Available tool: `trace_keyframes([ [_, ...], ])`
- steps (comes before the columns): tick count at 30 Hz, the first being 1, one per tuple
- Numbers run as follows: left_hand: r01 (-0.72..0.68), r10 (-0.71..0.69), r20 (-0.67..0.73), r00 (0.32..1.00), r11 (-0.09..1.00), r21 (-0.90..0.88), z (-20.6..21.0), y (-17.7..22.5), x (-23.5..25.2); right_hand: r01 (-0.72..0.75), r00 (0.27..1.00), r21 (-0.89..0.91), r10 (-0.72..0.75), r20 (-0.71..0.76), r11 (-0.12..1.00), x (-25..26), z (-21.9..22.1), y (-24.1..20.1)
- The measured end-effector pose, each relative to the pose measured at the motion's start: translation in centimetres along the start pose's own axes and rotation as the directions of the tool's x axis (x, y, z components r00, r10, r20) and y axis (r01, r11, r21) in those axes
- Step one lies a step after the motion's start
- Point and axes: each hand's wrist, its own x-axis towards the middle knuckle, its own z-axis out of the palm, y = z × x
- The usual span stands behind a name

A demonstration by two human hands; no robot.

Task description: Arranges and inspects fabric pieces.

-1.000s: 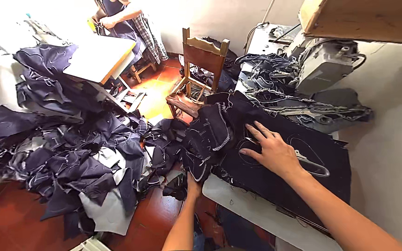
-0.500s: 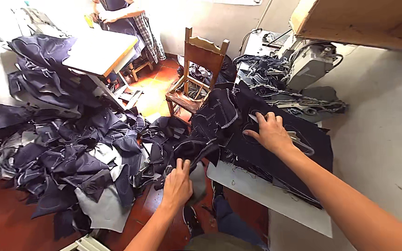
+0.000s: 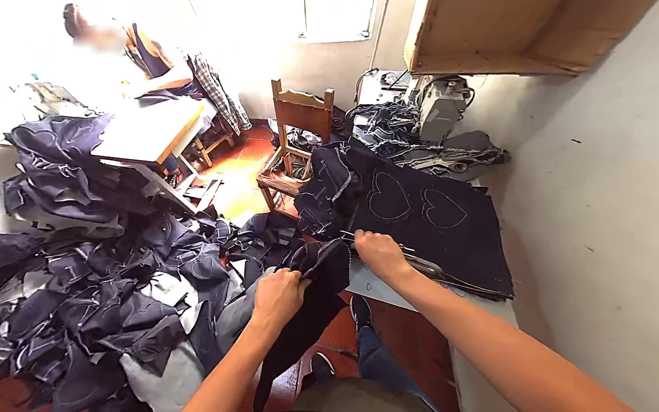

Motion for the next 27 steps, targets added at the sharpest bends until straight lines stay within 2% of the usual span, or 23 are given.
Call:
trace_keyframes([
  [2, -0.009, 0.01, 0.008, 1.0, 0.999, -0.045, 0.1, -0.7, -0.4, 0.003, 0.999, 0.031, -0.002, -0.033, 1.0, 0.4, 0.1, 0.0],
  [4, -0.091, 0.089, -0.022, 0.996, 0.973, -0.213, 0.1, -2.6, -1.3, 0.059, 0.985, 0.12, -0.039, -0.169, 0.991, -0.5, 0.0, 1.7],
  [6, -0.327, 0.287, -0.157, 0.945, 0.833, -0.447, -0.5, -4.5, -3.7, 0.305, 0.893, 0.296, -0.164, -0.418, 0.905, -2.5, 1.0, 5.2],
  [7, -0.463, 0.394, -0.246, 0.886, 0.713, -0.526, -1.6, -5.0, -5.3, 0.427, 0.853, 0.399, -0.215, -0.475, 0.812, -3.4, 1.9, 7.0],
  [8, -0.584, 0.483, -0.338, 0.808, 0.574, -0.574, -3.2, -5.1, -7.1, 0.497, 0.848, 0.527, -0.257, -0.464, 0.689, -4.4, 2.9, 8.4],
  [10, -0.744, 0.584, -0.493, 0.645, 0.332, -0.58, -7.4, -4.6, -10.8, 0.457, 0.887, 0.749, -0.314, -0.34, 0.479, -5.8, 5.1, 8.7],
  [12, -0.829, 0.571, -0.619, 0.539, 0.231, -0.509, -11.8, -3.7, -14.7, 0.354, 0.909, 0.892, -0.329, -0.256, 0.281, -6.4, 6.3, 6.4],
  [13, -0.85, 0.518, -0.677, 0.522, 0.248, -0.465, -13.6, -3.5, -16.7, 0.3, 0.918, 0.944, -0.312, -0.246, 0.136, -6.9, 6.2, 4.5],
  [15, -0.854, 0.351, -0.802, 0.484, 0.388, -0.346, -15.1, -5.3, -19.6, 0.226, 0.933, 0.953, -0.237, -0.272, -0.203, -8.2, 4.9, 0.4],
  [16, -0.847, 0.299, -0.85, 0.433, 0.458, -0.27, -15.2, -7.5, -19.8, 0.247, 0.927, 0.901, -0.185, -0.327, -0.357, -8.9, 3.9, -0.8],
  [17, -0.819, 0.223, -0.901, 0.374, 0.536, -0.207, -15.4, -8.2, -19.5, 0.318, 0.918, 0.84, -0.079, -0.389, -0.44, -9.4, 2.9, -0.8],
  [18, -0.757, 0.187, -0.926, 0.329, 0.638, -0.14, -15.8, -7.2, -19.0, 0.424, 0.897, 0.804, 0.068, -0.437, -0.416, -10.2, 1.9, 0.5],
  [19, -0.663, 0.186, -0.934, 0.305, 0.745, -0.069, -16.3, -5.1, -18.3, 0.526, 0.849, 0.802, 0.227, -0.476, -0.284, -11.3, 1.0, 2.9],
  [20, -0.584, 0.228, -0.916, 0.332, 0.812, -0.009, -16.4, -3.6, -17.4, 0.573, 0.784, 0.81, 0.37, -0.498, -0.125, -12.6, 0.1, 5.9],
  [21, -0.579, 0.279, -0.878, 0.39, 0.815, 0.002, -16.0, -2.5, -15.9, 0.564, 0.703, 0.824, 0.492, -0.514, 0.054, -13.9, -0.7, 9.0],
  [22, -0.63, 0.313, -0.843, 0.438, 0.776, -0.039, -15.3, -1.0, -14.0, 0.489, 0.611, 0.836, 0.587, -0.531, 0.247, -15.1, -1.8, 12.1],
  [23, -0.677, 0.317, -0.827, 0.463, 0.729, -0.1, -14.1, 1.1, -11.8, 0.347, 0.527, 0.832, 0.644, -0.555, 0.433, -16.1, -3.1, 15.1],
  [24, -0.713, 0.304, -0.825, 0.476, 0.682, -0.16, -12.9, 3.3, -9.5, 0.172, 0.477, 0.803, 0.665, -0.575, 0.571, -16.7, -4.7, 17.8],
  [26, -0.732, 0.248, -0.862, 0.441, 0.655, -0.186, -11.0, 7.4, -4.3, -0.108, 0.459, 0.703, 0.663, -0.592, 0.703, -15.6, -8.3, 22.4],
  [27, -0.695, 0.222, -0.872, 0.436, 0.699, -0.169, -10.4, 9.0, -1.6, -0.202, 0.482, 0.654, 0.655, -0.581, 0.729, -13.9, -9.9, 24.3],
])
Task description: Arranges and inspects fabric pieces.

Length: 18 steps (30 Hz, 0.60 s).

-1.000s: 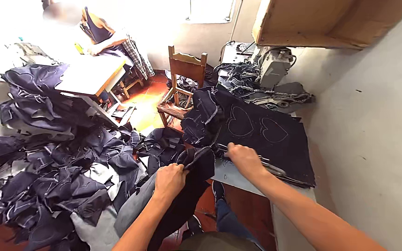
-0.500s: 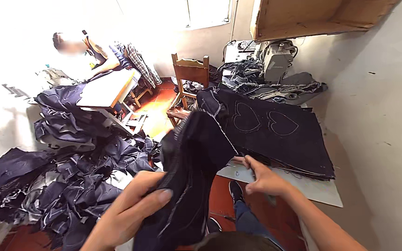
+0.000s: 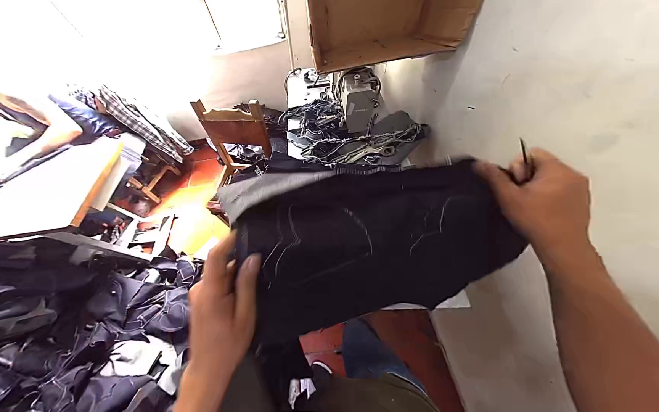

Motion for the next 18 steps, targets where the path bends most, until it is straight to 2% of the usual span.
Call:
trace_keyframes([
  [1, 0.04, -0.041, 0.01, 0.999, 0.995, 0.088, 2.6, -1.0, 1.0, 0.003, 0.999, -0.071, 0.0, 0.047, 0.997, 3.0, 1.2, 0.0],
  [3, 0.197, -0.222, 0.083, 0.972, 0.951, 0.237, 7.5, -3.3, 2.8, 0.025, 0.983, -0.146, 0.003, 0.186, 0.989, 8.6, 6.1, 0.5],
  [5, 0.353, -0.435, 0.167, 0.885, 0.86, 0.368, 12.4, -5.8, 3.3, 0.077, 0.955, -0.19, -0.018, 0.295, 0.979, 12.3, 13.3, 2.3],
  [6, 0.387, -0.494, 0.183, 0.85, 0.821, 0.419, 14.6, -7.0, 3.1, 0.088, 0.94, -0.199, -0.016, 0.34, 0.976, 12.8, 16.5, 3.0],
  [8, 0.389, -0.501, 0.137, 0.855, 0.792, 0.47, 17.5, -8.5, 3.0, 0.071, 0.897, -0.154, 0.005, 0.442, 0.986, 11.7, 20.7, 2.3],
  [10, 0.405, -0.533, 0.111, 0.839, 0.747, 0.528, 18.2, -8.7, 3.8, 0.075, 0.829, 0.013, -0.069, 0.554, 0.997, 8.5, 23.6, 0.0],
  [12, 0.422, -0.67, 0.191, 0.717, 0.636, 0.646, 17.5, -8.0, 4.5, 0.147, 0.787, 0.154, -0.209, 0.58, 0.977, 3.6, 26.6, -1.7],
  [13, 0.411, -0.716, 0.229, 0.659, 0.598, 0.688, 17.1, -8.1, 4.9, 0.179, 0.782, 0.17, -0.245, 0.573, 0.969, 1.4, 27.8, -2.4],
  [14, 0.404, -0.726, 0.257, 0.638, 0.6, 0.691, 16.5, -8.6, 5.1, 0.185, 0.784, 0.153, -0.24, 0.572, 0.971, -0.2, 28.8, -3.0],
  [15, 0.418, -0.7, 0.286, 0.655, 0.65, 0.635, 15.9, -9.6, 4.9, 0.175, 0.794, 0.129, -0.218, 0.567, 0.976, -1.2, 29.3, -3.5],
  [17, 0.434, -0.558, 0.324, 0.764, 0.816, 0.381, 14.1, -12.3, 3.5, 0.138, 0.799, 0.066, -0.151, 0.582, 0.988, -1.6, 29.4, -4.0],
  [18, 0.417, -0.478, 0.292, 0.828, 0.874, 0.25, 12.9, -13.4, 2.2, 0.131, 0.79, 0.037, -0.127, 0.6, 0.991, -1.7, 29.2, -4.2],
])
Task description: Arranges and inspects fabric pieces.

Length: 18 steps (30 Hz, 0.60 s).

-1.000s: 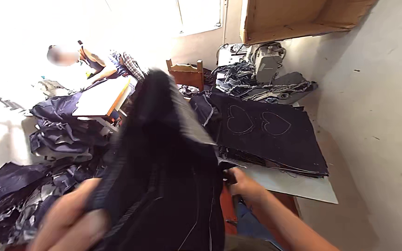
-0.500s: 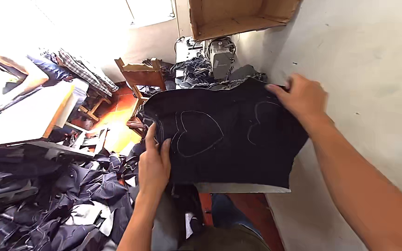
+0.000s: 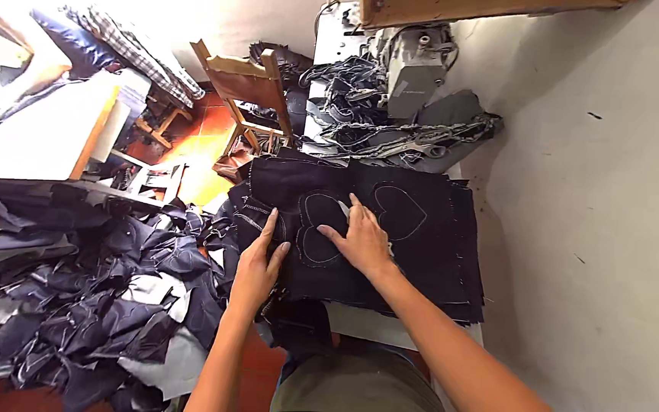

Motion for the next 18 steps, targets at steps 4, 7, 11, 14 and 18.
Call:
trace_keyframes([
  [4, 0.164, -0.164, -0.13, 0.978, 0.986, -0.005, 0.6, -8.6, -6.1, -0.029, 0.996, -0.074, 0.035, 0.08, 0.997, 0.2, -0.9, 0.1],
  [7, 0.315, -0.316, 0.333, 0.888, 0.947, 0.059, 5.2, -15.0, -9.1, -0.052, 0.985, -0.095, 0.067, 0.157, 0.994, 0.4, -1.5, -0.4],
  [11, 0.188, -0.092, 0.412, 0.907, 0.961, -0.201, 8.4, -16.0, -7.9, -0.01, 0.992, -0.15, 0.029, 0.124, 0.989, 0.6, -1.4, -0.2],
  [14, 0.172, -0.014, 0.604, 0.797, 0.963, -0.205, 8.5, -15.5, -7.2, 0.011, 0.993, -0.27, 0.02, 0.112, 0.963, 0.7, -1.8, -0.5],
  [18, 0.297, -0.121, 0.481, 0.868, 0.903, -0.309, 6.9, -17.9, -11.0, -0.019, 0.998, -0.415, 0.042, 0.048, 0.909, 0.3, -2.8, -2.4],
])
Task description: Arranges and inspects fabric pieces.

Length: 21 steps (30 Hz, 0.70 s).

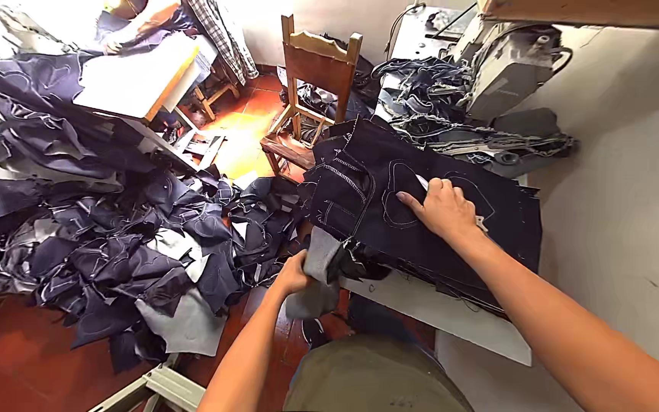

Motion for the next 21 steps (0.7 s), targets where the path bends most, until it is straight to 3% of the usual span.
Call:
trace_keyframes([
  [2, -0.066, 0.037, -0.178, 0.983, 0.985, -0.157, -0.1, -1.3, -2.8, 0.007, 0.995, 0.007, -0.006, -0.103, 1.0, -1.3, -1.8, -0.6],
  [5, -0.181, 0.127, -0.241, 0.962, 0.959, -0.219, -0.4, -1.2, -6.1, 0.256, 0.948, 0.033, -0.245, -0.203, 0.966, -5.7, -4.2, -2.5],
  [7, -0.205, 0.162, -0.231, 0.959, 0.962, -0.179, -0.8, -0.4, -7.5, 0.405, 0.908, -0.058, -0.409, -0.093, 0.912, -9.7, -4.2, -4.5],
  [10, -0.25, 0.211, -0.262, 0.942, 0.96, -0.127, -1.3, 0.8, -8.3, 0.39, 0.914, -0.194, -0.352, 0.203, 0.9, -13.6, -3.0, -8.3],
  [12, -0.273, 0.239, -0.276, 0.931, 0.958, -0.088, -1.5, 1.1, -8.7, 0.396, 0.91, -0.272, -0.335, 0.244, 0.877, -14.2, -1.2, -9.9],
  [15, -0.223, 0.217, -0.289, 0.932, 0.975, 0.013, -1.6, 1.0, -9.8, 0.441, 0.898, -0.287, -0.418, 0.138, 0.851, -13.8, 1.3, -10.5],
  [17, -0.215, 0.21, -0.392, 0.895, 0.976, 0.034, -1.5, 1.1, -10.9, 0.476, 0.871, -0.243, -0.492, -0.002, 0.845, -13.6, 1.1, -10.0],
  [19, -0.256, 0.185, -0.548, 0.816, 0.965, -0.055, -1.5, 2.6, -13.2, 0.554, 0.806, -0.083, -0.559, -0.197, 0.828, -13.9, -0.2, -8.2],
  [21, -0.321, 0.065, -0.691, 0.72, 0.914, -0.248, -1.9, 6.1, -16.2, 0.612, 0.777, 0.187, -0.54, -0.323, 0.769, -15.6, -1.7, -5.6],
])
